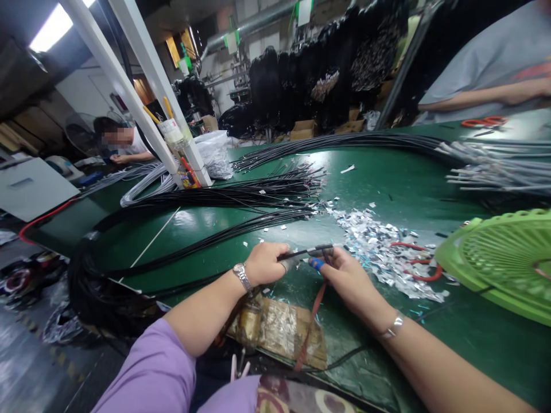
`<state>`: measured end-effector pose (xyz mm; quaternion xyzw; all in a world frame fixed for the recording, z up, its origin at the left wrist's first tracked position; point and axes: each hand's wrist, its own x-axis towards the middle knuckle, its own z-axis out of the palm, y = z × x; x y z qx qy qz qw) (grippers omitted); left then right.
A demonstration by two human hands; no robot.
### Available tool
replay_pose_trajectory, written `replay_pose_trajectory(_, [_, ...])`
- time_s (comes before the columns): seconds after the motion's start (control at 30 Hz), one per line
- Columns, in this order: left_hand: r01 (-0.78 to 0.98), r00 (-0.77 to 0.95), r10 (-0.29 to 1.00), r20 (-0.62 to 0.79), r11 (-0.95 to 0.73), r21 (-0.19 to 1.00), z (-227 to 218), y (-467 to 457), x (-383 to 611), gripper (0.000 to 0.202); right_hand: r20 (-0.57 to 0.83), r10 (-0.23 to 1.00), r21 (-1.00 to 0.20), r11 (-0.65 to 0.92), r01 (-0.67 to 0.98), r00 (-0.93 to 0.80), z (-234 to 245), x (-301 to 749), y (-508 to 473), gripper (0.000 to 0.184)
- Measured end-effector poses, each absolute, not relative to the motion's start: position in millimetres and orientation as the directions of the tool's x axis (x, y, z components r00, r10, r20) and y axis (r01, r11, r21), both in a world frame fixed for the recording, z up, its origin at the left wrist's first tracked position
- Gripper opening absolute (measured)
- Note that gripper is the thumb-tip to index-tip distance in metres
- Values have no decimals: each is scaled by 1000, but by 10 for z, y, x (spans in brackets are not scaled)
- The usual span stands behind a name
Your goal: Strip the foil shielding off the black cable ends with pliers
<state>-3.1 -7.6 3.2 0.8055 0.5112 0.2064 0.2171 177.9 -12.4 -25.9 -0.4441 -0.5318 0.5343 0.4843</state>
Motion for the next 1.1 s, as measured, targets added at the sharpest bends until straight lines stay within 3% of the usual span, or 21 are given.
replay_pose_trajectory(0.1, [571, 372, 928, 38, -261, 779, -8, -13, -44, 35, 161, 972, -981, 177, 83, -170, -249, 1829, -118, 33])
replay_pose_trajectory(0.17, [499, 380, 925, 5, -210, 841, -26, 2, -42, 41, 215, 959, -951, 249, 185, -187, -242, 1847, -131, 30])
replay_pose_trajectory(0.33, [587, 409, 912, 33, -291, 756, -46, -8, -55, 39, 294, 940, -909, 331, 254, -171, -294, 1852, -131, 14])
replay_pose_trajectory(0.43, [620, 452, 891, 41, -347, 704, -39, 0, -81, 33, 218, 963, -951, 246, 186, -161, -337, 1848, -88, 15])
replay_pose_trajectory(0.6, [450, 540, 824, -168, -114, 886, 0, -4, -100, 32, -50, 961, -995, -71, -67, -271, -287, 1815, -81, 29])
replay_pose_trajectory(0.77, [348, 576, 793, -200, -16, 938, 11, -34, -79, 30, -228, 919, -933, -301, -199, -323, -221, 1766, -140, 30])
replay_pose_trajectory(0.93, [440, 475, 873, -115, -122, 890, -8, -69, -3, 17, -250, 936, -901, -318, -294, -246, -202, 1726, -159, 27])
replay_pose_trajectory(1.1, [628, 366, 921, 132, -349, 695, -4, -72, 35, 12, -276, 943, -882, -326, -341, -186, -185, 1714, -171, 24])
